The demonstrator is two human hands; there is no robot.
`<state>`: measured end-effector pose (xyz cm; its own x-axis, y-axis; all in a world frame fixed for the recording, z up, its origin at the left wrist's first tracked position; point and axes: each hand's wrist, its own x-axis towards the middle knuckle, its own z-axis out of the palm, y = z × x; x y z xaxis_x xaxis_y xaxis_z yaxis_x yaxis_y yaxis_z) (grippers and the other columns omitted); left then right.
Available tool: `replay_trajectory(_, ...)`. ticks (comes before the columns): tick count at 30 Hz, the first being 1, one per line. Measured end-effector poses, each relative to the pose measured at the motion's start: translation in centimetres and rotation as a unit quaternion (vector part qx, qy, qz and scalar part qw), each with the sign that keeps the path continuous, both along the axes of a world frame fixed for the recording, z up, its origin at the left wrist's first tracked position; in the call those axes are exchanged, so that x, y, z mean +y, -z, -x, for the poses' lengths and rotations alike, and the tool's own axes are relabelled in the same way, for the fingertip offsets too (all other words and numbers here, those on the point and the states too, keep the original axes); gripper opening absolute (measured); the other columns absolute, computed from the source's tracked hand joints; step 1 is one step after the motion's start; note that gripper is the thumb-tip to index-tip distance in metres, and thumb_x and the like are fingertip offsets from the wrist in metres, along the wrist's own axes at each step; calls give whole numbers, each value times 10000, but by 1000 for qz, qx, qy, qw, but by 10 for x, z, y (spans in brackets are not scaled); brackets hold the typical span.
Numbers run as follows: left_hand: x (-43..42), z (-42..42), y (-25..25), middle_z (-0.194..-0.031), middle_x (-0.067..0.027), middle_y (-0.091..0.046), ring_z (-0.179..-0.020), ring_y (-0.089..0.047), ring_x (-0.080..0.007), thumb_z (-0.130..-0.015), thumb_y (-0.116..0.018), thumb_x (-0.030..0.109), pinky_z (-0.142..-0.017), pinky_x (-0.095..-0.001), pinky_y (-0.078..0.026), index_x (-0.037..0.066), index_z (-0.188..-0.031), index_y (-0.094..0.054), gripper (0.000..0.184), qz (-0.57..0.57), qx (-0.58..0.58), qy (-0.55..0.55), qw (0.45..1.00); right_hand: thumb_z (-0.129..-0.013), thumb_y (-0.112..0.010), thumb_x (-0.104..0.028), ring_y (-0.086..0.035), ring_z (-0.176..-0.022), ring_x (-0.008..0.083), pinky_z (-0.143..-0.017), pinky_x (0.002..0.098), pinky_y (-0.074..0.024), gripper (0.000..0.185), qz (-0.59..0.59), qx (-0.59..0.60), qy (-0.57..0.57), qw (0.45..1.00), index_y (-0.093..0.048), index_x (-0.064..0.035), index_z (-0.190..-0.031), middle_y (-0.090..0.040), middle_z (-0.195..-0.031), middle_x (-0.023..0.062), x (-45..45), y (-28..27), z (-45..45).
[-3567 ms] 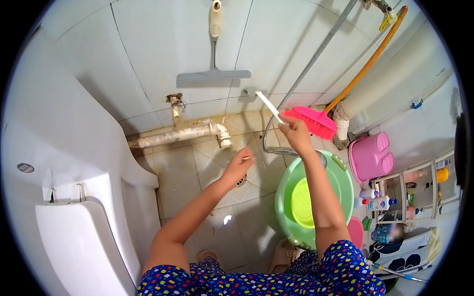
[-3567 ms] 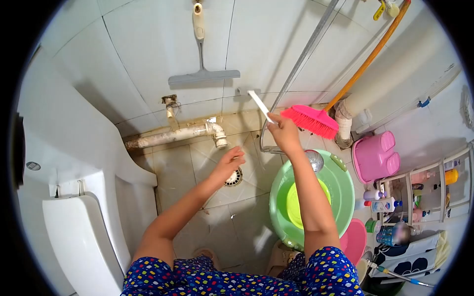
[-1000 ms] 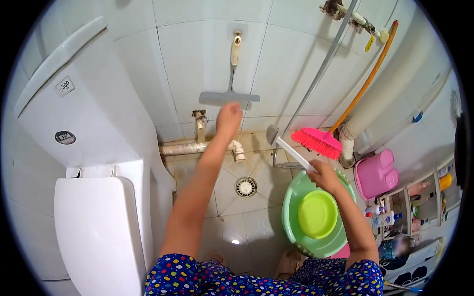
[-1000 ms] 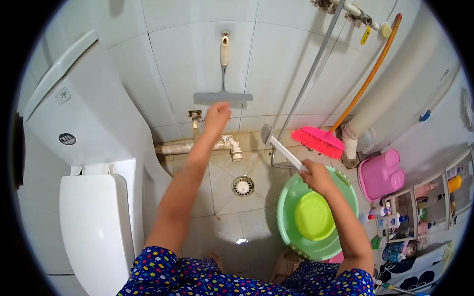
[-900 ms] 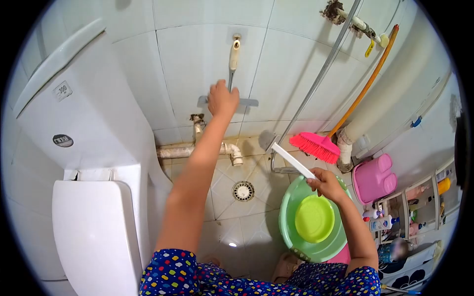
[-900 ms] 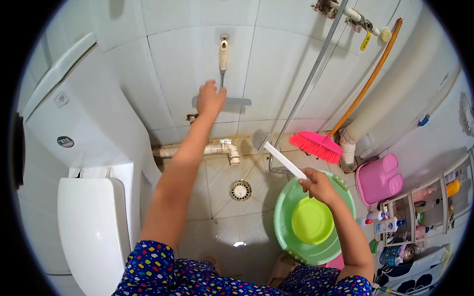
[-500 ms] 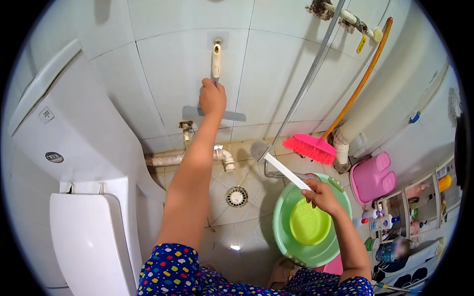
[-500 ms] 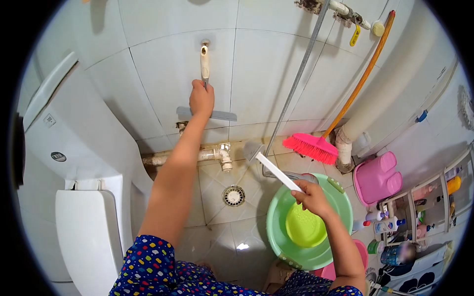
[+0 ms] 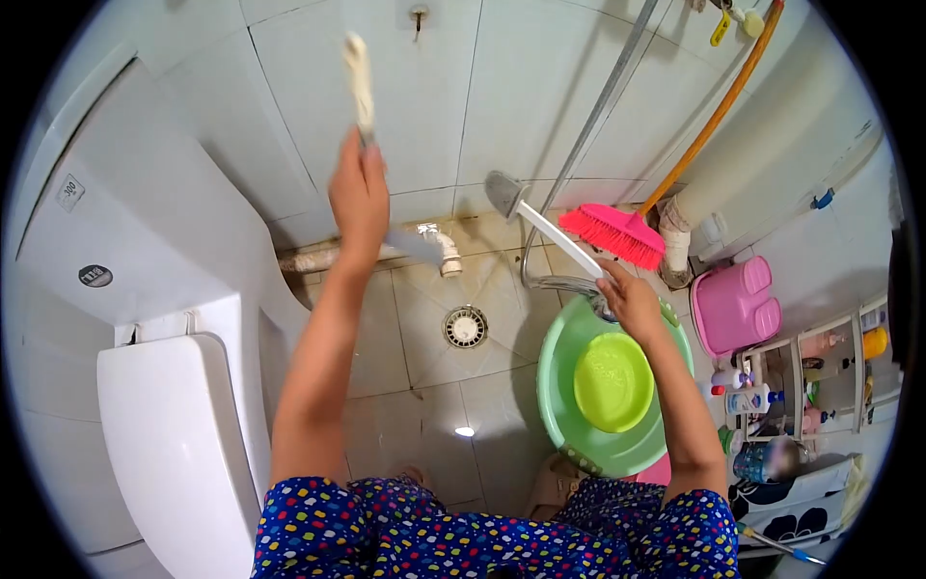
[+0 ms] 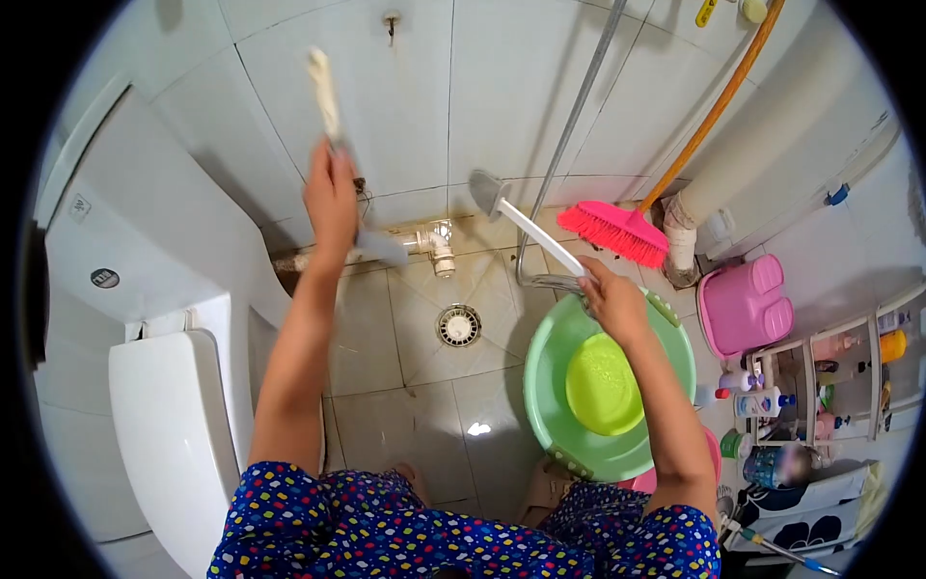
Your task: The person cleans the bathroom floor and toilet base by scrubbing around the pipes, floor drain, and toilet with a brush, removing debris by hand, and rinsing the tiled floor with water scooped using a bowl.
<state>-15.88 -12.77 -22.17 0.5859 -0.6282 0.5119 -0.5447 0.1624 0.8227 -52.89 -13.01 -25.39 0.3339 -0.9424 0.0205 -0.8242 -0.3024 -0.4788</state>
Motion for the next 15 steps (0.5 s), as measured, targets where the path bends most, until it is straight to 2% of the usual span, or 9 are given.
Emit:
replay_trajectory(1,12,0,38,-785,-163,-592,-708,-582,-291,-898,-463,178,-641,-365,-453,-4,-1178,-485,335,-96,-4,8,995,-844,-538,-202,-579,-566,282,-564,413,-457,317,93,55,-15,994,-537,-192,-1160,-589,-615,95,-8,4,0)
replay_trajectory(2,19,-7,110,-838,-171,-597,-742,-583,-320,-891,-461,178,-656,-393,-455,36,-1205,-475,345,-14,-137,5,990,-844,-538,-202,-579,-566,282,-564,413,-457,317,91,55,-18,994,-537,-192,-1160,-589,-615,95,-11,1,-6)
replay_trajectory(3,43,3,136,-896,-178,-598,-791,-579,-351,-881,-463,191,-685,-433,-454,57,-1195,-481,342,-200,-108,23,974,-845,-531,-201,-580,-620,318,-598,426,-458,338,88,126,-19,988,-526,-195,-1183,-591,-671,135,-13,-7,-14)
replay_trajectory(4,63,4,171,-919,-183,-595,-815,-577,-360,-875,-466,205,-696,-455,-454,43,-1113,-508,291,-270,-144,39,951,-846,-525,-199,-581,-674,354,-632,438,-460,360,86,198,-20,976,-514,-198,-1206,-592,-726,174,-17,-11,-20)
replay_trajectory(5,84,9,201,-916,-179,-602,-827,-583,-356,-868,-469,201,-700,-461,-459,33,-1020,-520,232,-317,-142,41,937,-846,-525,-199,-581,-674,354,-632,438,-460,360,85,201,-22,976,-514,-198,-1206,-592,-726,174,-27,-4,-25)
replay_trajectory(7,118,6,262,-908,-178,-608,-818,-594,-344,-854,-475,175,-704,-453,-467,41,-958,-538,181,-434,-157,93,882,-847,-500,-192,-587,-704,334,-641,450,-456,353,114,176,-87,974,-523,-201,-1199,-592,-743,178,-49,19,-31)
replay_trajectory(8,130,4,276,-908,-178,-608,-818,-594,-344,-854,-475,175,-704,-453,-467,41,-958,-538,181,-438,-151,94,881,-847,-500,-192,-587,-704,334,-641,450,-456,353,109,180,-90,973,-523,-201,-1199,-592,-743,178,-56,23,-40)
replay_trajectory(10,141,0,292,-892,-169,-600,-826,-594,-331,-831,-485,144,-697,-449,-479,43,-914,-558,150,-535,-165,138,817,-834,-467,-150,-584,-731,333,-652,443,-463,362,80,214,-66,971,-530,-212,-1185,-584,-826,168,-66,31,-68)
replay_trajectory(15,123,-2,299,-904,-115,-557,-890,-564,-313,-755,-558,127,-673,-442,-489,77,-933,-570,185,-472,-266,109,834,-797,-492,-155,-609,-785,303,-689,426,-480,349,26,308,-87,947,-578,-193,-1133,-620,-866,144,-71,82,-104)
